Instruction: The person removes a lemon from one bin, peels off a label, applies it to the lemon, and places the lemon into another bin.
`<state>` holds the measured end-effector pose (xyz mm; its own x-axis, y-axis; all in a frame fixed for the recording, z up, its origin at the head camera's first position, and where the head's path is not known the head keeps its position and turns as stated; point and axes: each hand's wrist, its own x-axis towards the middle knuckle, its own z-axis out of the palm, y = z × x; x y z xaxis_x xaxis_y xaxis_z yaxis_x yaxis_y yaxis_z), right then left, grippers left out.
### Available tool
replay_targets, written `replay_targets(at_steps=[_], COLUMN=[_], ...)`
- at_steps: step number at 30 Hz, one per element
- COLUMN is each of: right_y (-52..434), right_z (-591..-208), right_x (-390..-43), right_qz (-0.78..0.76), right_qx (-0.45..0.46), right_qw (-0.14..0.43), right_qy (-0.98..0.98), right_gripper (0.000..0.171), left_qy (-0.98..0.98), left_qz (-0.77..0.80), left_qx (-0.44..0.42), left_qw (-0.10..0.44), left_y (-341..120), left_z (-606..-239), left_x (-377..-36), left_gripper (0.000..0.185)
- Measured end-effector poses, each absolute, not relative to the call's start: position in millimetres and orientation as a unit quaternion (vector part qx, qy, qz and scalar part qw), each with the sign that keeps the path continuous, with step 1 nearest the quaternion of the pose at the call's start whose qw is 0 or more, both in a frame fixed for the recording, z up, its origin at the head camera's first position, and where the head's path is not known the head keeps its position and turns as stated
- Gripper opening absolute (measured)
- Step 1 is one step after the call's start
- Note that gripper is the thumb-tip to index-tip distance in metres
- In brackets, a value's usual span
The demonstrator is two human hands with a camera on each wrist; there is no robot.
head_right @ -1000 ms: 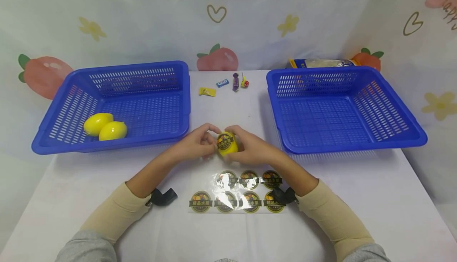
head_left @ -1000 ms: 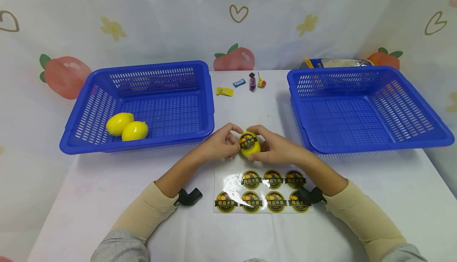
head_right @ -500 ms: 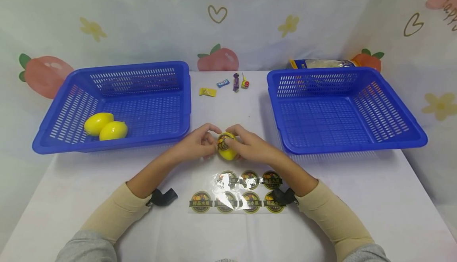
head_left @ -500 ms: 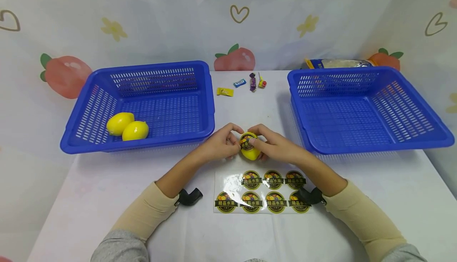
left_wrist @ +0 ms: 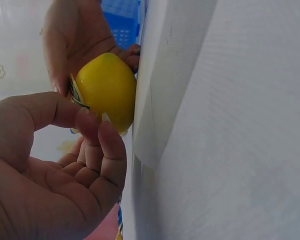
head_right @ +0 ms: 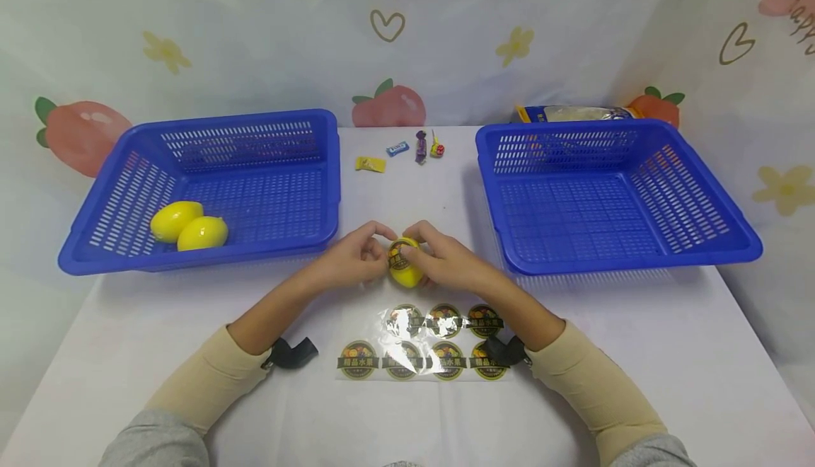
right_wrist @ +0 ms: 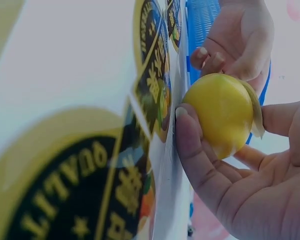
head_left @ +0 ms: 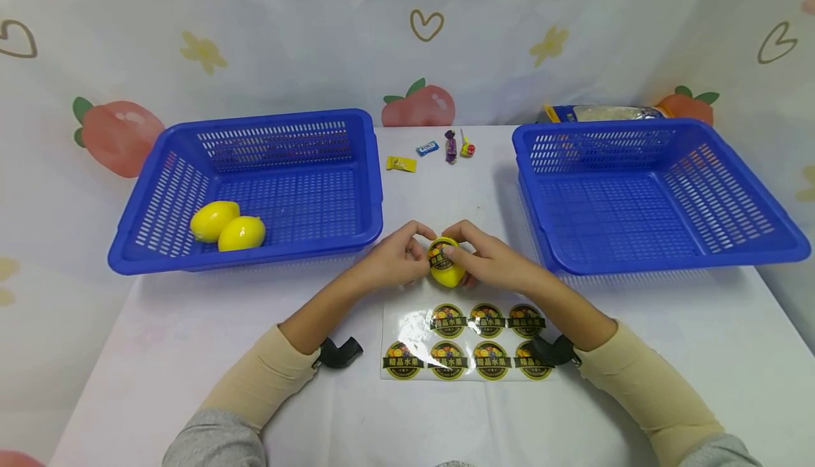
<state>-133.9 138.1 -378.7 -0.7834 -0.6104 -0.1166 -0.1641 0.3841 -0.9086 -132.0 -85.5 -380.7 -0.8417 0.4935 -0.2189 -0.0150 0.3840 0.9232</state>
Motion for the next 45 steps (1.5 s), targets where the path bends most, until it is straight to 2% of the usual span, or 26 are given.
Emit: replay_targets(at_steps=[17,32,45], right_y=[136.6,136.9,139.8], right_z=[-382.3,-380.3,-383.2], right_x=[-134.5,-133.5,-135.8], right_qz=[-0.507,-0.49,-0.511], right_qx=[-0.252,-0.255,-0.23], right_qw=[0.207,0.2,0.211], right_qy=[0.798,0.809,0.801], right_gripper=[0.024,0.022,0.028], left_qy=[0.769,0.787,0.8], left_qz=[0.549,0.529,0.515], left_qx=[0.195,0.222,0.209], left_qw=[0.264,0.229,0.228], left_y=[-85.7,-85.3,-84.6], left_z=[-382.6,-385.8,-385.6], left_x=[-131.1,-130.5,-129.6], left_gripper=[0.061,0.067,0.067])
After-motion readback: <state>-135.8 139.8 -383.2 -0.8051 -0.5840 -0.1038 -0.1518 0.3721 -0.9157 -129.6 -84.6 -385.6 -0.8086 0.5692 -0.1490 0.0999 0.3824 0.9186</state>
